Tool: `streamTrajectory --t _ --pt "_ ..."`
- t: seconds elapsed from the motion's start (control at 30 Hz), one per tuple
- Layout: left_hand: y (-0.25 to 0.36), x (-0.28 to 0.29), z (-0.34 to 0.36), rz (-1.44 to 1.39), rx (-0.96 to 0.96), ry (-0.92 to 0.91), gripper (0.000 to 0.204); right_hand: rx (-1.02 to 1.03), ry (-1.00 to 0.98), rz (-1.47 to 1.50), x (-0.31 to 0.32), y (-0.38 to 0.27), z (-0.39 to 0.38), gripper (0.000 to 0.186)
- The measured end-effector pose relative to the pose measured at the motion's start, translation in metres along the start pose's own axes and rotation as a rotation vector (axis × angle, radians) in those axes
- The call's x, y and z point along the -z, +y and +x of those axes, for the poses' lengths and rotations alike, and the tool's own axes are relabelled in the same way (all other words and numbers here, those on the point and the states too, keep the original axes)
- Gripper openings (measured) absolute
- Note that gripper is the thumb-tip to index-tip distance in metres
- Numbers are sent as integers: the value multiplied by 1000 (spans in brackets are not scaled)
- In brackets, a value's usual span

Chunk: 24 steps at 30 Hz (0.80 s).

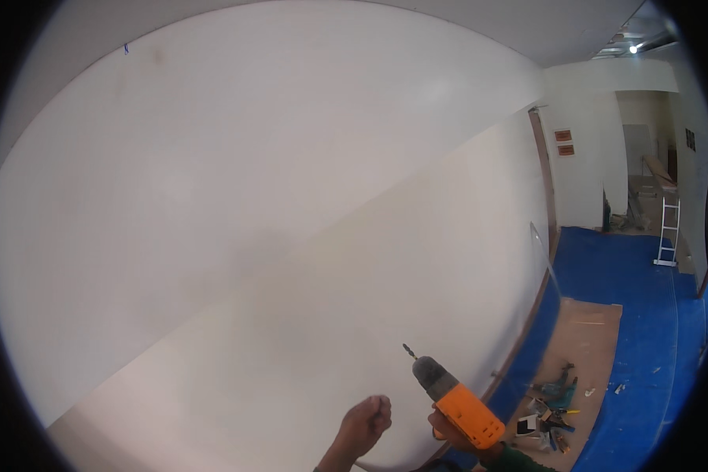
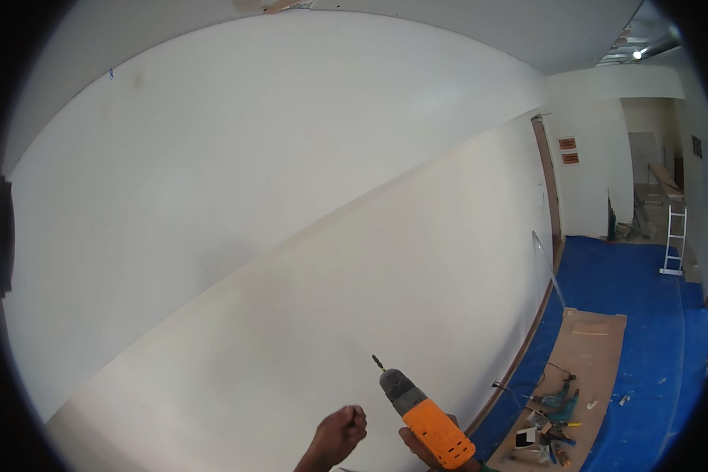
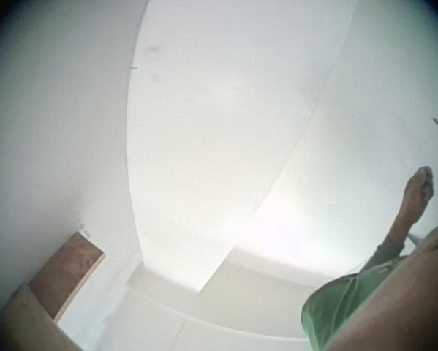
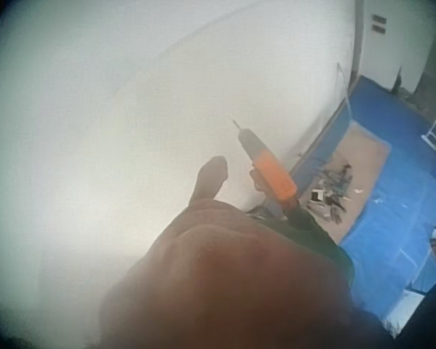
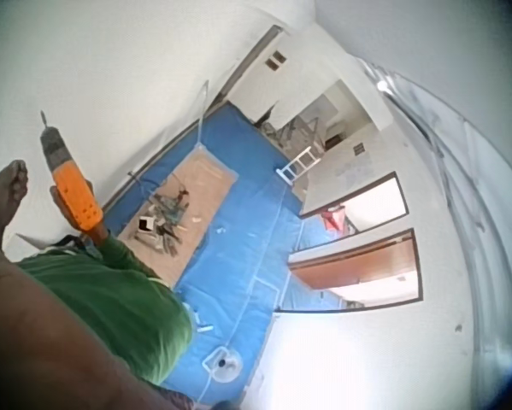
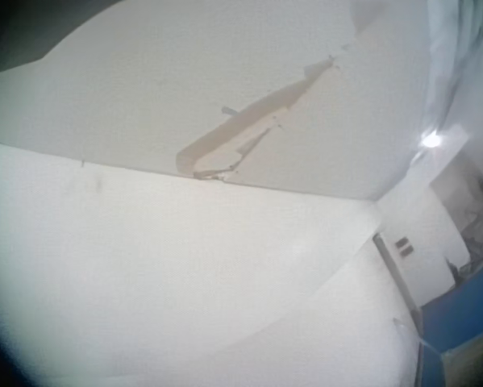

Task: The person uses a cordless drill to drive screws into ceiling panels, securing them to the metal framework. They repeatedly position screws, operate the drill overhead, and move along the ceiling to fasten multiple points.

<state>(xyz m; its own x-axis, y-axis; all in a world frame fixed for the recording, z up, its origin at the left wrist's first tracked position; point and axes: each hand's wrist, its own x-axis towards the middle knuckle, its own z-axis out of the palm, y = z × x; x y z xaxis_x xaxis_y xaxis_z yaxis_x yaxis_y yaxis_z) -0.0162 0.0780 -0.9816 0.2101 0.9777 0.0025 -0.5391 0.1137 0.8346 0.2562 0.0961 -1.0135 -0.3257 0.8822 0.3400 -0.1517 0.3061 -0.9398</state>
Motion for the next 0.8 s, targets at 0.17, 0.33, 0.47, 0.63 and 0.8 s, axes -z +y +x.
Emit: streamTrajectory --t 0.17,0.33,0.47,0.63,0.8 --pt "59 -79 12 120 -190 144 29 328 -43 -307 13 -43 20 25" --pt "70 -66 12 -65 -191 37 32 194 -238 -5 12 -53 21 34" --pt "62 -63 3 -147 -175 97 33 243 -306 -190 9 -22 24 34" --pt "50 -87 -5 -65 -203 378 31 128 -331 -107 3 -21 22 31" --pt "47 -77 -4 -23 -271 371 33 5 -381 -81 5 -23 21 37"
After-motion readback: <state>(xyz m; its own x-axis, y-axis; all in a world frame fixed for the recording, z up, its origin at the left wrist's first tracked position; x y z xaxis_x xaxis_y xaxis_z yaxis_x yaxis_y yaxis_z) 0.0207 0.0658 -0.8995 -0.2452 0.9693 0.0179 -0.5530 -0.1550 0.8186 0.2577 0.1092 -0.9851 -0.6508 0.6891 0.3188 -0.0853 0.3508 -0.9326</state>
